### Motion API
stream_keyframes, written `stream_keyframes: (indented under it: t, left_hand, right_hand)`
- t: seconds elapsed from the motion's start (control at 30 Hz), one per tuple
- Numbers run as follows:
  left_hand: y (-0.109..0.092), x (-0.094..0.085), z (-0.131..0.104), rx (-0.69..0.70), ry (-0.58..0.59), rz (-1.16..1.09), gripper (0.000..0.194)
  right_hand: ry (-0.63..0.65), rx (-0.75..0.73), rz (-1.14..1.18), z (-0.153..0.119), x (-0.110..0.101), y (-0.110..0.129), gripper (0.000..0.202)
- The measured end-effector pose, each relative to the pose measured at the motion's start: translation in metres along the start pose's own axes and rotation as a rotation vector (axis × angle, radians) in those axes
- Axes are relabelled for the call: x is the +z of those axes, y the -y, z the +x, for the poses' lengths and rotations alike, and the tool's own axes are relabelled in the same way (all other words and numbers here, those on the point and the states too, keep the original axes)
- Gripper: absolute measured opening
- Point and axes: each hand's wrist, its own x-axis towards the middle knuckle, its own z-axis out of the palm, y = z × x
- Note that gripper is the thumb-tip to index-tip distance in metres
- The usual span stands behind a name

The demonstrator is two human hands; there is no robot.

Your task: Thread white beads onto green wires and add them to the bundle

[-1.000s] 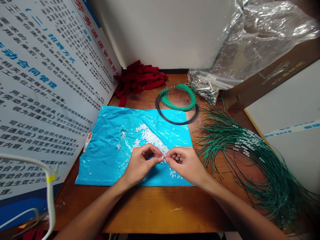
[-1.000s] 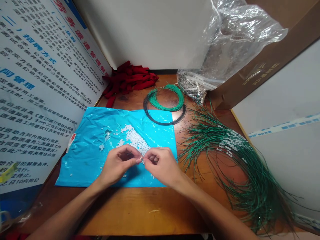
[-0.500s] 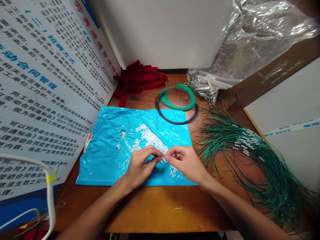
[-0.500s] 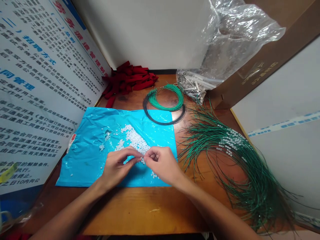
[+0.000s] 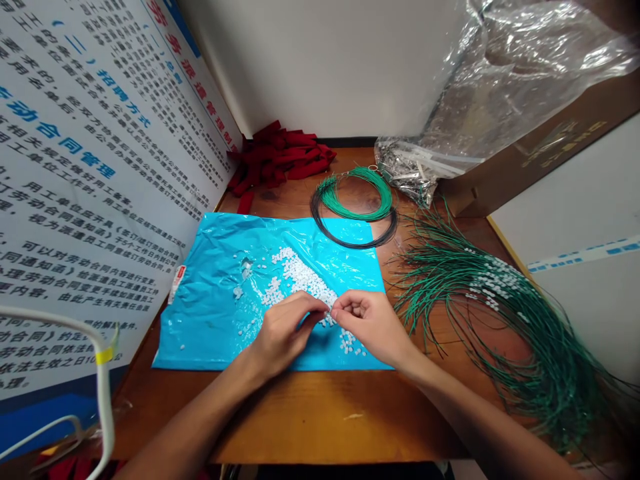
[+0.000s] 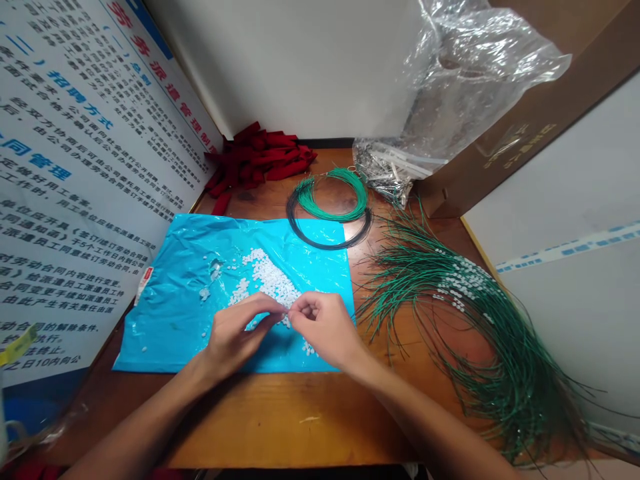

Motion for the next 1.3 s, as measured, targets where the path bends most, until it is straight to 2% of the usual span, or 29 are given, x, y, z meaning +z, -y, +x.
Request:
stream_keyframes:
  t: [0.17,0.3,0.47,0.77,1.03,1.3]
  left_hand:
    - [-0.0014,0.0015,0.0018,-0.155,-0.042,-0.039,0.013]
    - [-0.0039,0.0028,0.0037,-0.202,-0.077,-0.064,0.009]
    - [-0.0055,0.0037,0.0035,-0.189,-0.094,-0.057,0.008]
    - [-0.0060,0.0040,-0.0008,-0.177,-0.171,-0.053,0.018]
    - [-0.0069,0.0023,-0.0008,-0.164,-0.141,-0.050,0.017]
    - [-0.0040,0.0004,-0.0035,-0.079,-0.106,0.022,0.018]
  right_hand:
    - [-0.039,-0.008,0.044,0.0001,0.0014,0.0012,0.008]
    - [-0.045,-0.005,0.069,-0.0003,0.0019,0.0020,0.008]
    - [-0.044,-0.013,0.092,-0.0010,0.0027,0.0007,0.009]
    - [-0.034,0.008,0.118,-0.0034,0.0044,0.0041,0.011]
    - [-0.030,0.038,0.134,-0.0041,0.0048,0.0054,0.013]
    - [-0.017,0.039,0.119,-0.0063,0.0064,0.0034,0.012]
